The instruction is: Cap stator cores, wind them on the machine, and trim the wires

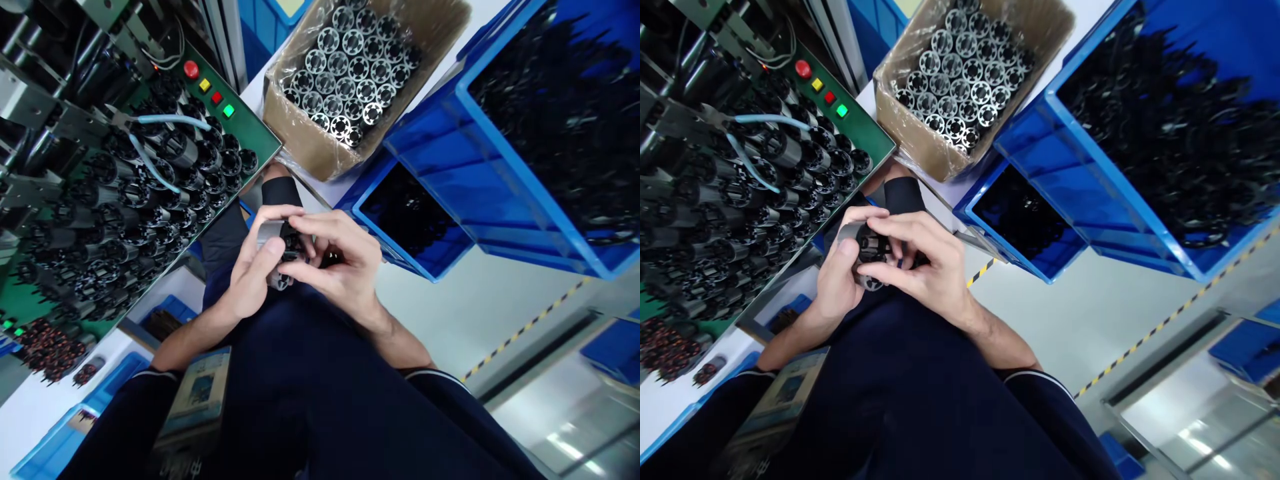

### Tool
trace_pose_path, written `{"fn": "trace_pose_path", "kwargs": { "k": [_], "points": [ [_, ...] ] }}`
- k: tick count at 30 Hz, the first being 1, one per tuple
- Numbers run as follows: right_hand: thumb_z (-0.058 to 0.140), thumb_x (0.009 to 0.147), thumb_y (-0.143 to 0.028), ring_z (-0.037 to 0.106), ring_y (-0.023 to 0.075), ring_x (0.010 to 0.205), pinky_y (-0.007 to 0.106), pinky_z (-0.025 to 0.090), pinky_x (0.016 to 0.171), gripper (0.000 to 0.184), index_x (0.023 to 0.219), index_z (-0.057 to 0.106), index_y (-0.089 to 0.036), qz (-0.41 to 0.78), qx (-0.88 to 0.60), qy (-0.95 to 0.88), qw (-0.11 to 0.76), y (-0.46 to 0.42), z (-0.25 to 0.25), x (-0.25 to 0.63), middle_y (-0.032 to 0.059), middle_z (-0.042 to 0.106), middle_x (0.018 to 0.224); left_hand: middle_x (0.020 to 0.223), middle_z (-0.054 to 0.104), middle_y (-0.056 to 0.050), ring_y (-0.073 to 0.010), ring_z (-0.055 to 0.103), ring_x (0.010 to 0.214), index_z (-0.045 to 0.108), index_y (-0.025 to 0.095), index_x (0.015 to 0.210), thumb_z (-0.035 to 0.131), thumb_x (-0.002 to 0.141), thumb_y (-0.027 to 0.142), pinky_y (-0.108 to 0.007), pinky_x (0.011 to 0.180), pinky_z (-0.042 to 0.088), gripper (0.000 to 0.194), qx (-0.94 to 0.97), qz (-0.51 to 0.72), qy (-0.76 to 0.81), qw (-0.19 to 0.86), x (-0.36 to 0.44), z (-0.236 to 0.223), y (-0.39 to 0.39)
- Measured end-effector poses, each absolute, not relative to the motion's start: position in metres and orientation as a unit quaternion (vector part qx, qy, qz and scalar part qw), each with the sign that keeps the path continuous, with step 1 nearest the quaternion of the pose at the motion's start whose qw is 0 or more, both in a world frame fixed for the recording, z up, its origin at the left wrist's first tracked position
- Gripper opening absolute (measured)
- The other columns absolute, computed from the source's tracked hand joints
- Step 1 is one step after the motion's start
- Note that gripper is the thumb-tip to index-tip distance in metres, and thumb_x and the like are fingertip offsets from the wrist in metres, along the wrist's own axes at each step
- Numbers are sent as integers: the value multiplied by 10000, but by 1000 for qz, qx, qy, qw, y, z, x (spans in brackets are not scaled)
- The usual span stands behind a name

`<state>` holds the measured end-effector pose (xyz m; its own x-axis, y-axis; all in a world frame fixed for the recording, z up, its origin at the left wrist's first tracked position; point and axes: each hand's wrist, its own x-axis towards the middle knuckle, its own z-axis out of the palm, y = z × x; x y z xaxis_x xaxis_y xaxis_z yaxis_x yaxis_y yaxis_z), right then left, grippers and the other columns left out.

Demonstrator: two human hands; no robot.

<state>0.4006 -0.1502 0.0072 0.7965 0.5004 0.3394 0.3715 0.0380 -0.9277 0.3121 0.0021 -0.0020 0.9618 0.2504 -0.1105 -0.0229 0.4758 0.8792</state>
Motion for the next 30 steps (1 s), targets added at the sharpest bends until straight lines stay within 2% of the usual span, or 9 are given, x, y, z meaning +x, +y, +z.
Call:
{"fn": "trace_pose_path", "kwargs": {
  "k": [4, 7, 10, 14, 16, 18, 21, 26, 30],
  "points": [
    [848, 1175, -448, 538, 89, 584, 270, 525, 512, 202, 1349, 863, -346, 26, -658, -193, 727, -144, 7, 400, -4, 722, 1068, 987, 700, 19, -97, 553, 605, 583, 293, 1389, 717, 1200, 539, -212, 522, 474, 338, 449, 131, 94, 879, 315, -15, -5],
    [714, 1239, -427, 521, 109, 571, 267, 476, 485, 140, 1238, 795, -313, -9, -598, -154, 786, -131, 7, 398, -19, 619, 946, 1202, 738, -11, -75, 650, 705, 552, 301, 1406, 959, 1044, 444, -208, 639, 560, 563, 511, 161, 41, 843, 312, -20, -12],
    [683, 1240, -458, 561, 148, 605, 309, 539, 525, 143, 1246, 717, -320, 7, -602, -168, 780, -124, 4, 393, -6, 633, 951, 1288, 743, -32, -106, 727, 807, 543, 309, 1384, 1027, 970, 368, -256, 767, 633, 640, 557, 173, 13, 812, 308, -17, -18],
    [564, 1239, -670, 757, 252, 907, 422, 715, 795, 418, 1477, 664, -341, 58, -696, -220, 681, -136, 1, 387, 101, 748, 1203, 1105, 702, 20, -69, 622, 655, 559, 301, 1339, 884, 1090, 341, -246, 714, 588, 411, 547, 209, 45, 810, 306, -9, -18],
    [591, 1213, -738, 805, 300, 1160, 459, 741, 938, 507, 1479, 709, -324, 85, -713, -245, 651, -148, 3, 389, 134, 777, 1337, 1073, 700, 28, -59, 565, 590, 542, 305, 1322, 855, 1117, 384, -232, 634, 525, 383, 536, 209, 72, 815, 305, -6, -14],
    [663, 1207, -709, 815, 314, 1270, 497, 749, 1034, 449, 1341, 802, -304, 145, -699, -269, 646, -160, 8, 392, 123, 810, 1360, 1031, 701, 31, -94, 605, 651, 537, 306, 1298, 896, 1096, 451, -247, 667, 528, 437, 547, 201, 108, 805, 304, -6, -9],
    [762, 1194, -615, 844, 294, 1229, 539, 753, 1122, 329, 1180, 870, -305, 199, -669, -304, 648, -172, 16, 395, 91, 840, 1325, 1031, 703, 14, -148, 669, 807, 582, 299, 1296, 948, 1051, 533, -281, 769, 565, 499, 555, 207, 105, 799, 303, -11, -4],
    [879, 1140, -469, 856, 276, 1246, 484, 778, 1105, 173, 1236, 873, -325, 156, -663, -351, 643, -178, 22, 386, 85, 806, 1420, 1144, 727, -24, -170, 708, 936, 657, 293, 1361, 953, 1057, 486, -302, 871, 590, 466, 552, 186, 70, 810, 301, -19, -4],
    [858, 1140, -453, 857, 322, 1275, 535, 790, 1081, 175, 1248, 846, -316, 112, -671, -354, 642, -184, 24, 382, 115, 803, 1522, 1199, 687, -50, -174, 697, 916, 676, 272, 1333, 1015, 977, 483, -301, 792, 566, 535, 528, 181, 30, 829, 305, -14, -2]
  ]
}}
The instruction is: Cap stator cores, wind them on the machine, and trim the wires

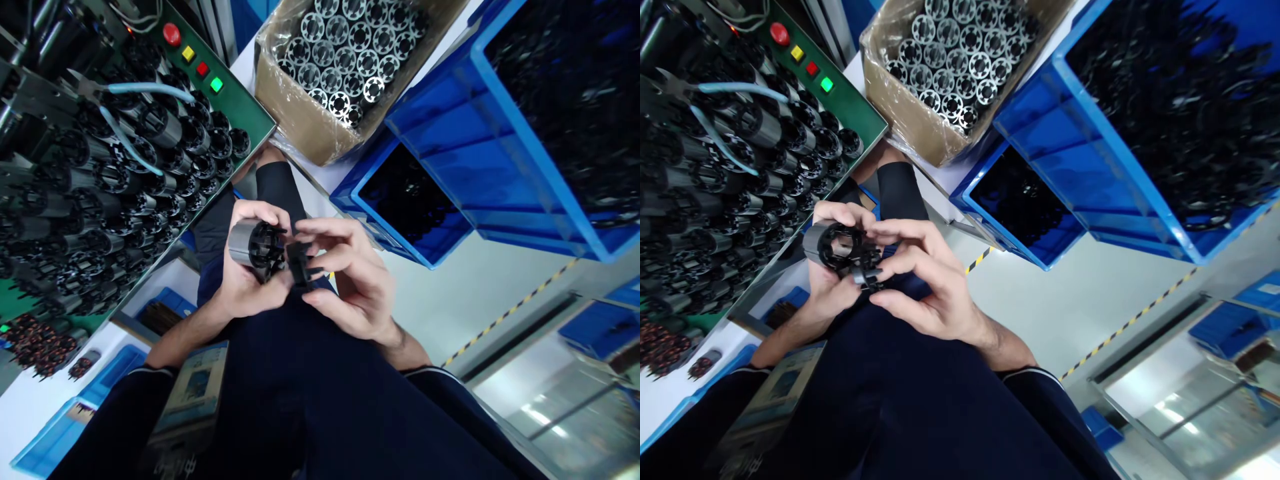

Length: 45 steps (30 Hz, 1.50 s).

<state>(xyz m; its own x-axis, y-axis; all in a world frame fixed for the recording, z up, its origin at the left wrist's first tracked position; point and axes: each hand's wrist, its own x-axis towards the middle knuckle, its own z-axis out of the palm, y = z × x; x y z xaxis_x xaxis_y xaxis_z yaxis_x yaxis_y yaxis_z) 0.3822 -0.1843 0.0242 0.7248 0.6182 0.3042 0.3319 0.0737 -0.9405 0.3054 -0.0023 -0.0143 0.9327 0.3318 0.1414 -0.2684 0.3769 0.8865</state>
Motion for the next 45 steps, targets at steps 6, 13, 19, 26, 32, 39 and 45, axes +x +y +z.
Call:
{"fn": "trace_pose_path", "kwargs": {
  "k": [6, 13, 19, 26, 32, 39, 45],
  "points": [
    [962, 1074, -350, 888, 335, 1200, 507, 772, 975, 332, 1380, 839, -313, 53, -705, -353, 614, -180, 20, 377, 117, 901, 1389, 1067, 554, -59, -188, 536, 847, 653, 248, 1107, 725, 1095, 665, -366, 767, 494, 423, 466, 240, 145, 839, 320, 2, -7],
    [997, 1059, -401, 908, 322, 1133, 493, 796, 983, 526, 1565, 852, -395, 39, -720, -355, 596, -164, 10, 374, 64, 926, 1294, 1091, 589, -56, -246, 621, 908, 638, 323, 1252, 803, 1026, 816, -400, 824, 498, 567, 495, 205, 216, 816, 323, 23, -12],
    [1035, 1021, -437, 905, 300, 1088, 485, 821, 981, 524, 1524, 889, -411, 60, -725, -354, 588, -171, 7, 379, 59, 913, 1266, 1039, 590, -70, -230, 565, 872, 705, 271, 1188, 762, 1013, 833, -385, 764, 465, 591, 441, 201, 210, 849, 328, 21, -15],
    [1027, 1024, -495, 891, 283, 1113, 461, 821, 1002, 500, 1488, 894, -365, 35, -734, -374, 567, -169, 5, 379, 79, 898, 1319, 1072, 627, -54, -223, 611, 908, 731, 289, 1244, 725, 1037, 912, -376, 864, 551, 656, 473, 197, 214, 832, 324, 16, -14],
    [937, 1119, -461, 892, 309, 1228, 506, 789, 1067, 562, 1626, 753, -303, 51, -739, -388, 549, -161, 0, 375, 106, 899, 1382, 1103, 703, -60, -261, 756, 1035, 744, 292, 1278, 810, 1074, 694, -448, 1099, 645, 455, 368, 191, 259, 872, 323, 14, -15],
    [894, 1153, -429, 860, 287, 1363, 486, 737, 1144, 488, 1556, 667, -274, 43, -729, -376, 570, -170, -17, 379, 148, 879, 1484, 1332, 864, -29, -213, 821, 1281, 831, 362, 1343, 979, 1037, 364, -359, 1154, 701, 340, 455, 157, 262, 836, 295, 7, 10],
    [890, 1107, -668, 458, 343, 1855, 586, 487, 1475, 527, 1438, 794, -270, 190, -752, -456, 436, -164, -15, 373, 189, 443, 2003, 1019, 832, 26, -200, 751, 923, 859, 441, 1160, 814, 1077, 804, -358, 897, 724, 375, 463, 149, 255, 836, 295, 0, 20]
  ]
}}
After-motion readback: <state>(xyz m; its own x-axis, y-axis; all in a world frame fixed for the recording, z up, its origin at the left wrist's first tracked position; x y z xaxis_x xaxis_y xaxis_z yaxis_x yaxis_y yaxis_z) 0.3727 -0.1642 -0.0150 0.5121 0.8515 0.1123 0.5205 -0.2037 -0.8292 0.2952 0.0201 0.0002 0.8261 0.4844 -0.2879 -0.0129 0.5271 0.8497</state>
